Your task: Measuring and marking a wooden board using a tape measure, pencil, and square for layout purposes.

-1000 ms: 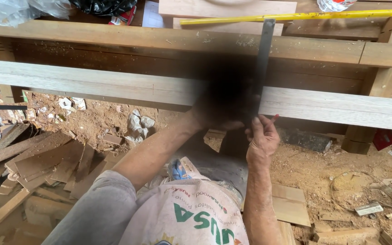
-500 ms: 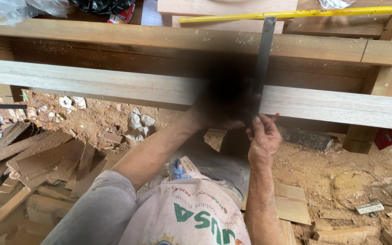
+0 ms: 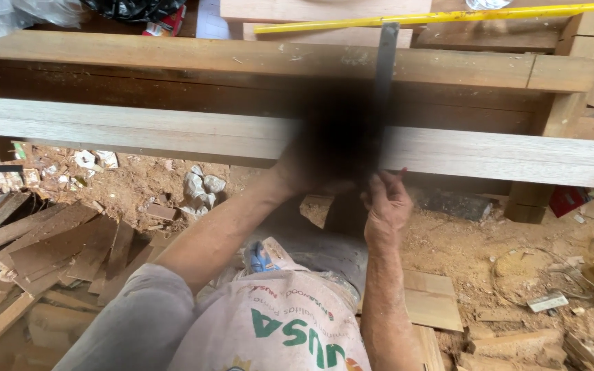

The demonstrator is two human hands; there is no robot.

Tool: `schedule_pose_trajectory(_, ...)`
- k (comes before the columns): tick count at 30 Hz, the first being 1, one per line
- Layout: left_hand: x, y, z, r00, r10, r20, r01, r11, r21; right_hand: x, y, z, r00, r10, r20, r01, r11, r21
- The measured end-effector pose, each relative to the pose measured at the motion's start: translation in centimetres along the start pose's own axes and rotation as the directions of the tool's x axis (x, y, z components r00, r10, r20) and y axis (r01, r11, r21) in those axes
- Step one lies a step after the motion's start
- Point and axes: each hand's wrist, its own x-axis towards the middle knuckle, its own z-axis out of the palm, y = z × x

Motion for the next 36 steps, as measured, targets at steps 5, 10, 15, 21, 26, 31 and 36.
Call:
schedule_pose_trajectory(5, -1.1, -1.8, 1.3, 0.999, 0.001, 0.035, -0.002, 0.999, 0.045, 2.4, 5.7, -4.6, 0.975, -0.089, -0.201, 0.078, 0.995, -0.066)
schedule_pose_trajectory(10, -2.2, -2.8, 3.2, 0.998, 0.058, -0.030, -0.051, 0.979, 0.196, 3.4, 3.3, -8.4, 0.940, -0.246, -0.236, 0.192, 0.955, -0.227)
schedule_pose_trajectory(15, -1.8, -2.8, 2.3, 0.992, 0.095, -0.083, -0.076, 0.976, 0.202, 3.6, 2.0, -6.2, 0.918, -0.380, -0.118, 0.319, 0.881, -0.350)
schedule_pose_trajectory(21, -0.3, -2.4, 1.3, 0.985, 0.077, -0.157, -0.105, 0.978, -0.180, 3.1, -3.0, -2.4, 0.879, -0.477, 0.014, 0.461, 0.840, -0.286)
schedule_pose_trajectory(26, -0.2, -0.2, -2.0, 0.937, 0.157, -0.313, -0.175, 0.984, -0.030, 3.4, -4.1, -1.0, 0.755, -0.634, 0.171, 0.656, 0.720, -0.226)
schedule_pose_trajectory(31, -0.5, -1.1, -1.3, 0.947, 0.164, -0.276, -0.176, 0.984, -0.019, 4.2, -3.8, -0.4, 0.688, -0.691, 0.223, 0.726, 0.653, -0.215)
schedule_pose_trajectory(36, -0.8, -1.8, -0.4, 0.959, 0.181, -0.220, -0.189, 0.982, -0.019, 4.4, -3.6, -0.3, 0.688, -0.692, 0.220, 0.725, 0.639, -0.258)
